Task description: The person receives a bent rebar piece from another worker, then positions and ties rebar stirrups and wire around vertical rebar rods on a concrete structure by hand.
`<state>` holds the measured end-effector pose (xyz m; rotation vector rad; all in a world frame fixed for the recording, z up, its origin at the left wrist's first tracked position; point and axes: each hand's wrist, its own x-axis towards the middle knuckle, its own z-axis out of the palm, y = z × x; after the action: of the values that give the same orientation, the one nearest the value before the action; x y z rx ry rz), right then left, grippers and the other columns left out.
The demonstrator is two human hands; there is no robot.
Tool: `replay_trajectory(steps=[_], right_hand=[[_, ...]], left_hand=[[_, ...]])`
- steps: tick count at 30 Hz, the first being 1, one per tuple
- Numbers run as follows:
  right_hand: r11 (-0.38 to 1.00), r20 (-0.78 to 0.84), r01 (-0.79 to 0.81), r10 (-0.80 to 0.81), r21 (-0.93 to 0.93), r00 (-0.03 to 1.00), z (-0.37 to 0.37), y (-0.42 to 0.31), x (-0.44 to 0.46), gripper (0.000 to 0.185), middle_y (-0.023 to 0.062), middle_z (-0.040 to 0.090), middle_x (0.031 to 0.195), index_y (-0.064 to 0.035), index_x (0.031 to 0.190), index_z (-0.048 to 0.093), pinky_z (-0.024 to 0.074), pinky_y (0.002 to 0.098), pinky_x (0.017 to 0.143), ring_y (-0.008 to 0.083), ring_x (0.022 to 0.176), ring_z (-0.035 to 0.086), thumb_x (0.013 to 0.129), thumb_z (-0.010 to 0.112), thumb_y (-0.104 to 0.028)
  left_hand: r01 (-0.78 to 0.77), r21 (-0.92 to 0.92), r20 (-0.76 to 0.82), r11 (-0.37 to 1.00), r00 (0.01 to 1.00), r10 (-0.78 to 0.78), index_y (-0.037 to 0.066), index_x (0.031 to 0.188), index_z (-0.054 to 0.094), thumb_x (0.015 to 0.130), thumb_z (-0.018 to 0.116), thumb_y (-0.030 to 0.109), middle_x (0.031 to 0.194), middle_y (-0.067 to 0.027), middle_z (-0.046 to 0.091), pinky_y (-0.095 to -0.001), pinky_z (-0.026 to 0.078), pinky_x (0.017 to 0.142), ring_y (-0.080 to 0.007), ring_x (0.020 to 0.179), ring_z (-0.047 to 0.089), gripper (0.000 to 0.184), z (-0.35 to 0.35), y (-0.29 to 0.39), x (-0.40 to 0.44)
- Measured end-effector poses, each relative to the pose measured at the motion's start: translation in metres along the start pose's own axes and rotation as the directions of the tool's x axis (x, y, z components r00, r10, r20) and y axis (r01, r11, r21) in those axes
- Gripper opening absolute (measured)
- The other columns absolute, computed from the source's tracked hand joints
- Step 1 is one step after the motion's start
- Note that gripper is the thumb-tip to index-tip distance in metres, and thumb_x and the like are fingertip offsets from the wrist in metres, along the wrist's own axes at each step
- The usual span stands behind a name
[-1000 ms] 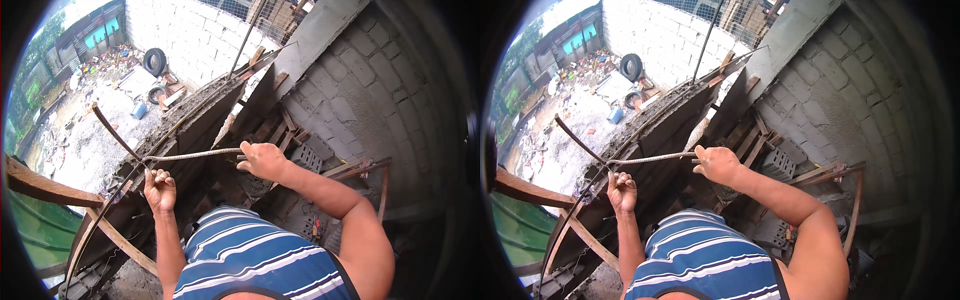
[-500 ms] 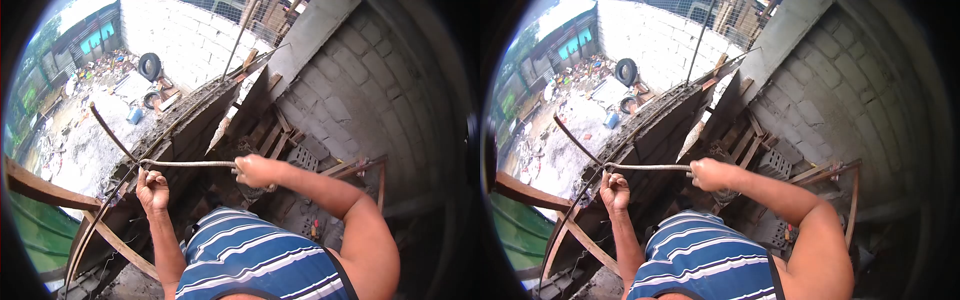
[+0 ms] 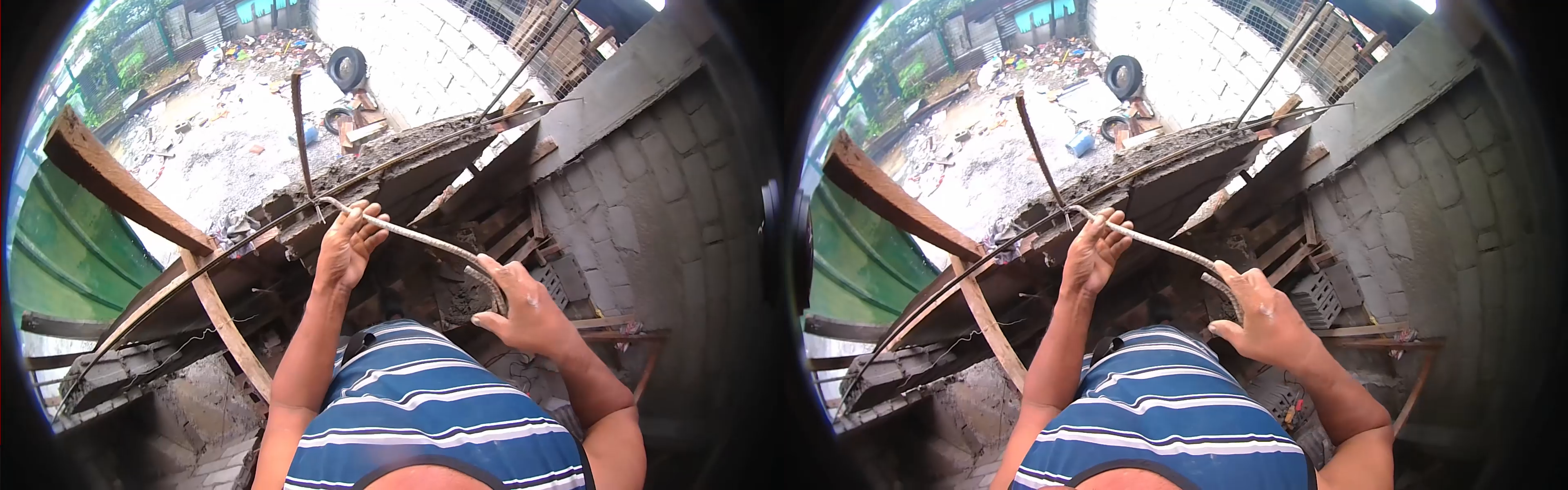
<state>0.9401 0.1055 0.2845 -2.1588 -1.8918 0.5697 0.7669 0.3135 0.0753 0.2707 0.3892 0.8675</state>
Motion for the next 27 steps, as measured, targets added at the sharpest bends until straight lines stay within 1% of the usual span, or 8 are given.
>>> replay_trajectory(steps=[6, 9, 12, 18, 20, 22, 25, 27], right_hand=[[0.995, 0.08, 0.102, -0.101, -0.005, 0.992, -0.046, -0.032, -0.002, 0.073, 0.0207, 0.056, 0.117, -0.0037, 0.138, 0.054, 0.0539, 0.0451, 0.083, 0.0404, 0.097, 0.064, 0.072, 0.084, -0.005], [0.896, -0.121, 0.408, -0.431, -0.172, 0.894, -0.057, -0.04, 0.004, 0.033, 0.0239, 0.061, 0.126, 0.0007, 0.104, 0.068, 0.0575, 0.0417, 0.083, 0.0367, 0.101, 0.067, 0.075, 0.082, -0.003], [0.785, -0.206, 0.572, -0.616, -0.238, 0.761, -0.067, -0.039, 0.02, 0.029, 0.0202, 0.068, 0.109, -0.0005, 0.099, 0.068, 0.059, 0.0405, 0.076, 0.0307, 0.089, 0.07, 0.075, 0.083, -0.004], [0.513, -0.346, 0.686, -0.857, -0.516, 0.381, -0.097, -0.059, 0.086, 0.047, 0.0058, 0.072, 0.087, -0.008, 0.091, 0.064, 0.0539, 0.0351, 0.067, 0.0245, 0.077, 0.069, 0.071, 0.085, -0.046], [0.414, -0.367, 0.818, -0.89, -0.399, 0.272, -0.103, -0.062, 0.118, 0.049, 0.0074, 0.073, 0.086, -0.0062, 0.091, 0.063, 0.0581, 0.0375, 0.077, 0.0259, 0.086, 0.073, 0.07, 0.086, -0.044], [0.469, -0.291, 0.873, -0.824, 0.135, 0.487, -0.102, -0.064, 0.128, 0.052, 0.0124, 0.074, 0.088, -0.004, 0.094, 0.062, 0.0579, 0.0439, 0.085, 0.0308, 0.091, 0.073, 0.072, 0.082, -0.047], [0.335, -0.122, 0.876, -0.91, 0.348, 0.397, -0.118, -0.072, 0.147, 0.04, 0.0099, 0.074, 0.085, -0.0024, 0.086, 0.065, 0.0585, 0.0321, 0.073, 0.021, 0.081, 0.073, 0.066, 0.093, -0.024], [0.319, -0.133, 0.864, -0.909, 0.39, 0.396, -0.119, -0.07, 0.16, 0.043, 0.0089, 0.072, 0.081, -0.0039, 0.088, 0.065, 0.0576, 0.036, 0.074, 0.0211, 0.078, 0.071, 0.069, 0.089, -0.034]], left_hand=[[-0.042, -0.079, -0.038, 0.996, 0.998, 0.039, 0.0, 0.113, 0.063, 0.102, 0.061, 0.012, 0.106, -0.0142, 0.071, -0.034, 0.065, 0.08, -0.0281, 0.103, 0.071, 0.017, 0.008, 0.004, 0.006], [-0.082, -0.179, -0.08, 0.98, 0.994, 0.069, -0.002, 0.111, 0.063, 0.101, 0.062, 0.012, 0.107, -0.014, 0.071, -0.0308, 0.065, 0.077, -0.0266, 0.101, 0.071, 0.018, 0.017, 0.005, 0.006], [-0.118, -0.215, -0.152, 0.969, 0.985, 0.086, -0.002, 0.111, 0.063, 0.101, 0.062, 0.011, 0.107, -0.0138, 0.071, -0.0297, 0.065, 0.077, -0.0251, 0.098, 0.071, 0.017, 0.03, 0.01, 0.008], [-0.14, -0.279, -0.174, 0.95, 0.98, 0.093, -0.004, 0.108, 0.064, 0.101, 0.063, 0.012, 0.103, -0.0124, 0.071, -0.0279, 0.065, 0.076, -0.0236, 0.094, 0.071, 0.017, 0.037, 0.021, 0.019], [-0.17, -0.317, -0.22, 0.933, 0.97, 0.102, -0.005, 0.106, 0.064, 0.1, 0.064, 0.011, 0.102, -0.0124, 0.07, -0.0276, 0.065, 0.076, -0.0244, 0.094, 0.071, 0.017, 0.043, 0.025, 0.019], [-0.18, -0.326, -0.206, 0.928, 0.972, 0.117, -0.005, 0.106, 0.064, 0.1, 0.064, 0.01, 0.102, -0.0127, 0.07, -0.0279, 0.066, 0.076, -0.0254, 0.094, 0.071, 0.016, 0.042, 0.026, 0.02], [-0.213, -0.362, -0.239, 0.907, 0.962, 0.131, -0.002, 0.107, 0.064, 0.101, 0.063, 0.013, 0.098, -0.0116, 0.072, -0.0301, 0.065, 0.073, -0.023, 0.088, 0.073, 0.016, 0.042, 0.023, 0.021], [-0.225, -0.37, -0.24, 0.901, 0.96, 0.141, -0.002, 0.107, 0.063, 0.101, 0.063, 0.013, 0.099, -0.0116, 0.071, -0.0299, 0.065, 0.073, -0.0232, 0.088, 0.072, 0.016, 0.047, 0.024, 0.019]])
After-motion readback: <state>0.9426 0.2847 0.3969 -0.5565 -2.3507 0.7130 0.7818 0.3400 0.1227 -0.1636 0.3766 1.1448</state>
